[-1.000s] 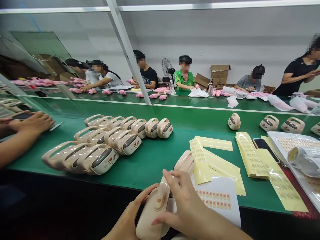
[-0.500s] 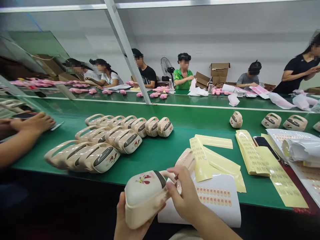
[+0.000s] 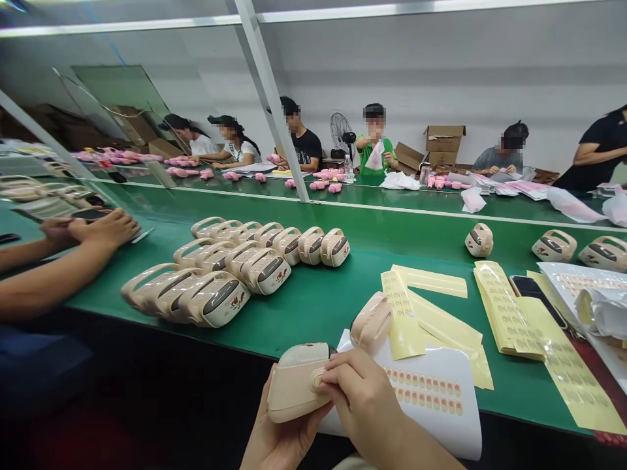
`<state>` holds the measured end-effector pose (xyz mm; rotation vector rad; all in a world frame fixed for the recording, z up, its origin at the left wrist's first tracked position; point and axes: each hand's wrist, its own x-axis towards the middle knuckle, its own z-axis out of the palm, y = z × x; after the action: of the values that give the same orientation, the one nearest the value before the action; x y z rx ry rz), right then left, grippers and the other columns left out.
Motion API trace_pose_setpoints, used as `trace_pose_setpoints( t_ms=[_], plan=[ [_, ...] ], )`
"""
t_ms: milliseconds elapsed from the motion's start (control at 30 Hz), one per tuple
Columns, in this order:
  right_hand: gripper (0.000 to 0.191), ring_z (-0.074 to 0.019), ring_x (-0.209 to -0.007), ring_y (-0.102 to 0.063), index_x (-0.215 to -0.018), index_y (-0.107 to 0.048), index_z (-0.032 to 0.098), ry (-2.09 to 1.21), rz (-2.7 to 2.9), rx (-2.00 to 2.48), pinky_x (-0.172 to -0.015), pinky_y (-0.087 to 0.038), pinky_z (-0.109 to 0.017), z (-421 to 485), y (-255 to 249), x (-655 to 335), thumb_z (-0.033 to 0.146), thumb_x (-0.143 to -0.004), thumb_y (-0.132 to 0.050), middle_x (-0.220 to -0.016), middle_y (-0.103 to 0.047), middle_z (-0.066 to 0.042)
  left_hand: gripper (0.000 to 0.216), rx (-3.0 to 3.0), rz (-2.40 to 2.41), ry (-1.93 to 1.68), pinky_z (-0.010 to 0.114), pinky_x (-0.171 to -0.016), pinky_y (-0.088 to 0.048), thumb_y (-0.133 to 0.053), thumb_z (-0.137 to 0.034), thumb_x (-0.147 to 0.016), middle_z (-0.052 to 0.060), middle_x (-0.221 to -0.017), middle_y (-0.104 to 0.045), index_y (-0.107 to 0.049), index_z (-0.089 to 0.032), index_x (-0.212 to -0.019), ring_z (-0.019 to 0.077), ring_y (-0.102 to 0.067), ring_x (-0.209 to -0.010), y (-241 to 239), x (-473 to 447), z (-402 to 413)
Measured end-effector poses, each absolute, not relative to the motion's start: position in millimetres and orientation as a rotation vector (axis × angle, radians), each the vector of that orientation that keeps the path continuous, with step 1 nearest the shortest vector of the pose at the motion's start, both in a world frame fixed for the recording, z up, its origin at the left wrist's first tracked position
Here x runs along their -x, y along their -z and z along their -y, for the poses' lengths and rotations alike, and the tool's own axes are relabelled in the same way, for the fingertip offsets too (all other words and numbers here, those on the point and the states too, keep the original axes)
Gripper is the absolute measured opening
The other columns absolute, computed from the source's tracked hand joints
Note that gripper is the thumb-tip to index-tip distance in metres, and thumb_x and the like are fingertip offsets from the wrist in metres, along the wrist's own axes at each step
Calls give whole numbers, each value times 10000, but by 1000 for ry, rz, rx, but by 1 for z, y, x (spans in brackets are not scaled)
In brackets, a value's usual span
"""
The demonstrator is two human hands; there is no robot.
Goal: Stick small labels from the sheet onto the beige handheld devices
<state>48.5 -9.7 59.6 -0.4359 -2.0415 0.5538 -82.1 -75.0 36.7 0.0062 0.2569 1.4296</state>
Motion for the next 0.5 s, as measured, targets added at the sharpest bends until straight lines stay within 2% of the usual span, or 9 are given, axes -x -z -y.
trace_pose_setpoints(
  t_ms=[300,400,500],
  plan=[
    [257,-181,-694,-593,-723,-539,173,-375,2236,548,-589,-532,-297,7,-57,-41,45,-860,-364,-766,-597,-83,301,-115,-259,-1446,307,-742,-557,-579,-470,-767,49,-1023,-722,-712,-266,-943,205,-677,-894,-26,89,68],
    [271,-187,-682,-581,-748,-544,172,-295,2256,519,-563,-518,-298,9,-65,-40,25,-851,-342,-772,-604,-90,353,-125,-336,-1502,324,-762,-546,-516,-517,-796,43,-1017,-726,-706,-274,-969,212,-672,-901,-34,94,72],
    [241,-185,-728,-592,-841,-561,188,-288,2246,322,-616,-526,-298,1,-77,-44,66,-876,-355,-825,-619,-86,373,-198,-400,-1603,336,-798,-530,-444,-536,-827,7,-1047,-717,-679,-325,-1026,224,-650,-960,-37,105,78]
  ],
)
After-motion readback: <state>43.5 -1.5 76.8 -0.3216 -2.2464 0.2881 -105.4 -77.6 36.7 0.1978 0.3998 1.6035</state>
